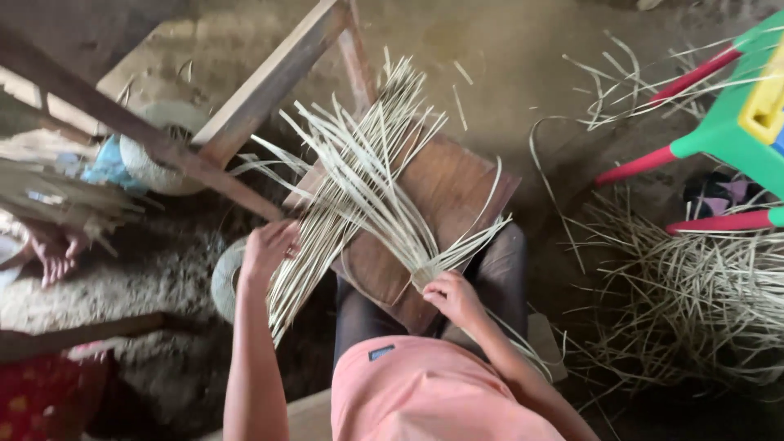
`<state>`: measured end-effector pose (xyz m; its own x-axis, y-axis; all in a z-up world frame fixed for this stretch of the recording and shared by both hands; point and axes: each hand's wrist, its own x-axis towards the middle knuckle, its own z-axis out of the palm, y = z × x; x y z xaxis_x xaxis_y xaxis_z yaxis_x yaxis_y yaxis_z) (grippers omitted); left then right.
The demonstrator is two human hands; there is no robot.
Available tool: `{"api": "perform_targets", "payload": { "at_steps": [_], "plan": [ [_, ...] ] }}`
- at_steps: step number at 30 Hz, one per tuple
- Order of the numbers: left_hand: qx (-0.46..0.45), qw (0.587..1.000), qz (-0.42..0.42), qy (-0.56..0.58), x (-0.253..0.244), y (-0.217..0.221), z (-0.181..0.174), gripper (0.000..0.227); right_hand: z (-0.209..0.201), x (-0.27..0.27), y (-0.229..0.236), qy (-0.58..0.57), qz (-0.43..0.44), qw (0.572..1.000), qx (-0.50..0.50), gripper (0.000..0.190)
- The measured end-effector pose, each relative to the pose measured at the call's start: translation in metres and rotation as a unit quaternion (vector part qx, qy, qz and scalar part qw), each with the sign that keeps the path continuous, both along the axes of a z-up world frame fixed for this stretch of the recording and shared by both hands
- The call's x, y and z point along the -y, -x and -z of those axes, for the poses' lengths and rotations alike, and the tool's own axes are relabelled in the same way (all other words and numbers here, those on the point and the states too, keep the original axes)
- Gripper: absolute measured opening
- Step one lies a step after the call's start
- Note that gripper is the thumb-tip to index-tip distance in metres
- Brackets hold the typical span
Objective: The person is weaving thin straw or palm leaf strips together to create a mat or craft item.
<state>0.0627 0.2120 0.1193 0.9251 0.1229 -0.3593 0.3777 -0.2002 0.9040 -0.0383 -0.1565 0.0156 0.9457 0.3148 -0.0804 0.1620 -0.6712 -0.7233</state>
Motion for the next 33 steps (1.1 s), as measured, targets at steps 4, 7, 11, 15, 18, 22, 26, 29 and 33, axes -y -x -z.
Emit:
{"api": "perform_targets", "payload": {
  "at_steps": [4,7,11,15,18,22,26,29,33],
  "plan": [
    [0.043,0.940,-0.338,0.032,-0.079,0.097,0.079,0.025,-0.005,-0.001,0.000,-0.006,0.012,0.999,0.029,0.009],
    [0.038,0.892,-0.444,-0.070,-0.116,0.173,0.116,0.016,-0.005,-0.002,0.001,-0.002,0.007,1.000,0.025,0.010],
    [-0.064,0.933,-0.344,-0.087,-0.100,0.240,0.145,0.019,-0.004,-0.004,-0.001,0.001,0.018,1.000,0.003,0.013],
    [-0.181,0.936,-0.299,-0.042,-0.062,0.240,0.142,0.046,-0.010,-0.004,0.000,-0.027,0.040,0.998,-0.034,0.013],
    [-0.209,0.919,-0.323,0.090,-0.042,0.229,0.138,0.068,-0.012,-0.002,0.000,-0.024,0.043,0.998,-0.043,0.013],
    [-0.091,0.905,-0.416,-0.014,-0.053,0.234,0.169,0.042,-0.012,-0.003,0.000,-0.027,0.044,0.998,-0.037,0.013],
    [-0.023,0.904,-0.348,-0.246,-0.056,0.229,0.152,0.030,-0.010,-0.002,0.002,-0.023,0.045,0.998,-0.033,0.013],
    [0.060,0.922,-0.251,-0.290,-0.028,0.209,0.115,0.024,-0.009,-0.001,0.001,-0.026,0.043,0.998,-0.031,0.013],
    [0.134,0.890,-0.170,-0.400,-0.022,0.199,0.140,0.023,-0.008,-0.001,0.002,-0.021,0.052,0.998,-0.032,0.013]
  ]
}}
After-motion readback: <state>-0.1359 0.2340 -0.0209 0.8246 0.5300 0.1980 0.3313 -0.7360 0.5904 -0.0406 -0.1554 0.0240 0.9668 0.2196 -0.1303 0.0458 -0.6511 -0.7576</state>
